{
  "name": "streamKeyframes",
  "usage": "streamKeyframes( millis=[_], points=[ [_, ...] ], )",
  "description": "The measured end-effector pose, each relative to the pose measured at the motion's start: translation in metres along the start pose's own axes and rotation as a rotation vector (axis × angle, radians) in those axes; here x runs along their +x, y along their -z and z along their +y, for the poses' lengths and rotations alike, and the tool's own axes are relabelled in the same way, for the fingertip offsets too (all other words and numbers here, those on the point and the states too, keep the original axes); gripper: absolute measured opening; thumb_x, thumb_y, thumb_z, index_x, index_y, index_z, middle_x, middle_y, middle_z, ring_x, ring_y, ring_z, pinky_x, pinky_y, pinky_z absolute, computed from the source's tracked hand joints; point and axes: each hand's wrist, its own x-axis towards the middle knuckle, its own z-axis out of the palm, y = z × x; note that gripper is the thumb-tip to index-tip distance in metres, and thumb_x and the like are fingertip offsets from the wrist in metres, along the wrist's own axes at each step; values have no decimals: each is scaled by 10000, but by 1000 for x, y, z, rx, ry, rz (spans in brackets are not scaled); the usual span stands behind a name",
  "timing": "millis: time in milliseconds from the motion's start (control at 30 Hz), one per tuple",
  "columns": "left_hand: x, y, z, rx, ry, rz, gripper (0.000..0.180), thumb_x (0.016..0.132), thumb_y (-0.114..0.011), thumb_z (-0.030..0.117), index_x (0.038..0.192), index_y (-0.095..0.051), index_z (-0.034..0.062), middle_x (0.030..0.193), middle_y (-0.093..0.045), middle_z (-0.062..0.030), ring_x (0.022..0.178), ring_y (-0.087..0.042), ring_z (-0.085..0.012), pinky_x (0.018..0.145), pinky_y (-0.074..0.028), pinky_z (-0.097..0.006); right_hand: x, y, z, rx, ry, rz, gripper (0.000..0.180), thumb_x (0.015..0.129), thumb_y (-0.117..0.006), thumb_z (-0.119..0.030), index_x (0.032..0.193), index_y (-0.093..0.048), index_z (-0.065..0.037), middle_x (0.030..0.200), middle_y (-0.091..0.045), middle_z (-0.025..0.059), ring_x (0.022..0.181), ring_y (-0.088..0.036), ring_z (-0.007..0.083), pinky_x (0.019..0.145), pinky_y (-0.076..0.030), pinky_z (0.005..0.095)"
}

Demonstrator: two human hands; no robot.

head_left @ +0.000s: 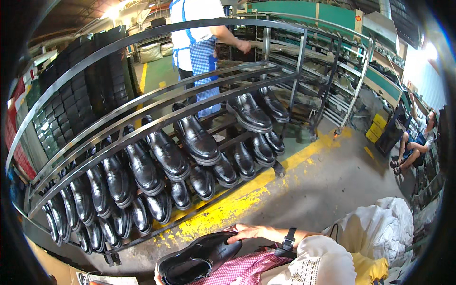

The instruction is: Polishing and inspecting black leather shoes at a shoe manufacturing station.

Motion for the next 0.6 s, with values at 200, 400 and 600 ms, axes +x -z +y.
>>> streamKeyframes(
  millis=[200, 400, 600],
  points=[
    [7, -4, 5, 207, 8, 30, 417, 926, -427, 296, 1235, -516, 31, 1161, -579, -134, 978, -582, -257, 845, -487, -408, 4, 2, 12, 15, -64, 58, 626, 708, -718, -514, 1112, -600, -50, 861, -567, -25, 764, -477, 97, 626, -373, 241],
    [5, -1, 6, -103, 128, 141, 358, 897, -459, 180, 1174, -551, -26, 1105, -607, -136, 995, -580, -229, 868, -478, -363, 2, 1, 5, 9, -85, 27, 537, 715, -719, -493, 1060, -618, -95, 700, -471, -74, 620, -380, 62, 512, -278, 244],
    [14, -94, 80, 391, 285, 319, 399, 921, -446, 231, 1235, -504, -8, 1129, -599, -123, 1026, -572, -218, 919, -439, -382, 7, 5, 5, 41, 2, 81, 546, 746, -720, -431, 1109, -597, -43, 921, -582, -17, 808, -486, 88, 637, -397, 244]
  ],
)
